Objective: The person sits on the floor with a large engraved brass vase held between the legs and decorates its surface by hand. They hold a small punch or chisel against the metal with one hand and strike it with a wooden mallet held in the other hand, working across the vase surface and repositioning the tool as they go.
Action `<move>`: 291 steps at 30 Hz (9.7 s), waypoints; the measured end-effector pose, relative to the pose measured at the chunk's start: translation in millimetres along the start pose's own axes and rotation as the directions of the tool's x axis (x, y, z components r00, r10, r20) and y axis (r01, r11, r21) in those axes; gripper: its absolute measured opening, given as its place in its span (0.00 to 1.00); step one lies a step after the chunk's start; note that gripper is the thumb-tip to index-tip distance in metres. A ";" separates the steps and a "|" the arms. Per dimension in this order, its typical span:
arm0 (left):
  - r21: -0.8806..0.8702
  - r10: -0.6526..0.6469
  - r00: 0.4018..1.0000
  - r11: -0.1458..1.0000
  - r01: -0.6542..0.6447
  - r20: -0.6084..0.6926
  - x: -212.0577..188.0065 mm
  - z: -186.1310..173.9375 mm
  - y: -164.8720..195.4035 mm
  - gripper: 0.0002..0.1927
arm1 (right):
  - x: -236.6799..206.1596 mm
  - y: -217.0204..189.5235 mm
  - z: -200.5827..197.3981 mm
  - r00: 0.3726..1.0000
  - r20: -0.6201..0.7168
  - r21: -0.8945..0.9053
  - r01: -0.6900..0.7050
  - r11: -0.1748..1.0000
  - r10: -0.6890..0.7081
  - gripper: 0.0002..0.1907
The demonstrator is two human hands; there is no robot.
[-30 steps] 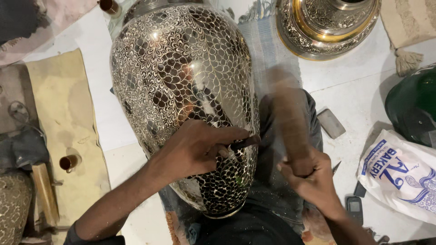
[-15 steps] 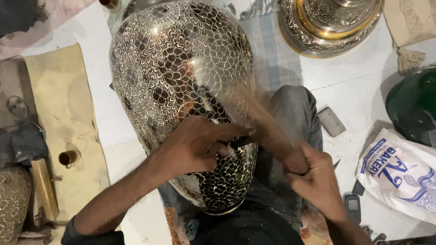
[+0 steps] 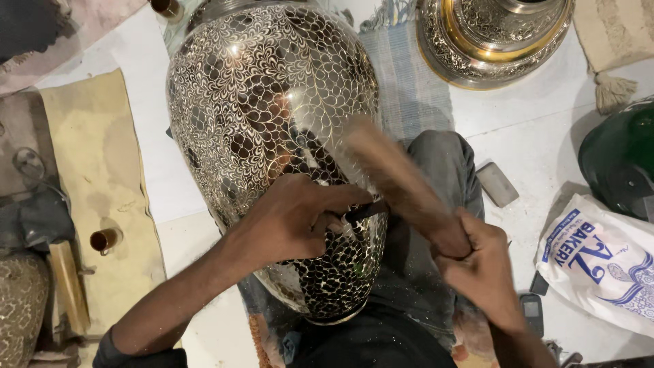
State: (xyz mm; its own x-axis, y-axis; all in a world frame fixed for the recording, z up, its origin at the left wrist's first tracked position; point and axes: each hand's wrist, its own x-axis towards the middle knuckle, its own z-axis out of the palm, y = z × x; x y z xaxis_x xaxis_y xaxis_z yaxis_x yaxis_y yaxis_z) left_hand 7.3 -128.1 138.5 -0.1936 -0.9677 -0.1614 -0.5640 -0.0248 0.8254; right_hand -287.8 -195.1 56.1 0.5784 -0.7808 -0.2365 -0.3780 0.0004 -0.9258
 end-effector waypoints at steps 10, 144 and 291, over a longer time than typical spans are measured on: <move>-0.062 0.133 0.990 0.989 -0.136 -0.045 -1.2 0.3 -6.2 0.32 | -11.0 23.6 -2.0 0.998 -0.019 0.122 -0.060 0.991 0.063 0.08; -0.092 0.038 0.966 0.994 -0.063 -0.256 -23.5 19.3 -25.2 0.28 | 42.7 -7.7 -18.5 0.981 0.080 0.068 0.171 0.983 -0.176 0.11; -0.308 0.032 0.789 0.910 -0.277 -0.613 -36.9 41.2 -37.4 0.26 | 57.6 -74.3 -16.2 0.958 0.132 -0.227 0.280 0.933 -0.255 0.15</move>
State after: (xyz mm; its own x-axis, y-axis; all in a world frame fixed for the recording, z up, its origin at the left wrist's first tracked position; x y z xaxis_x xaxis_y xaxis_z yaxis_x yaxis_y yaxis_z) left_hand 2.5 -81.2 91.4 0.3213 -0.9183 0.2313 -0.2123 0.1681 0.9626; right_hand -238.2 -250.2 116.1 0.7458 -0.6655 -0.0292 -0.3550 -0.3600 -0.8628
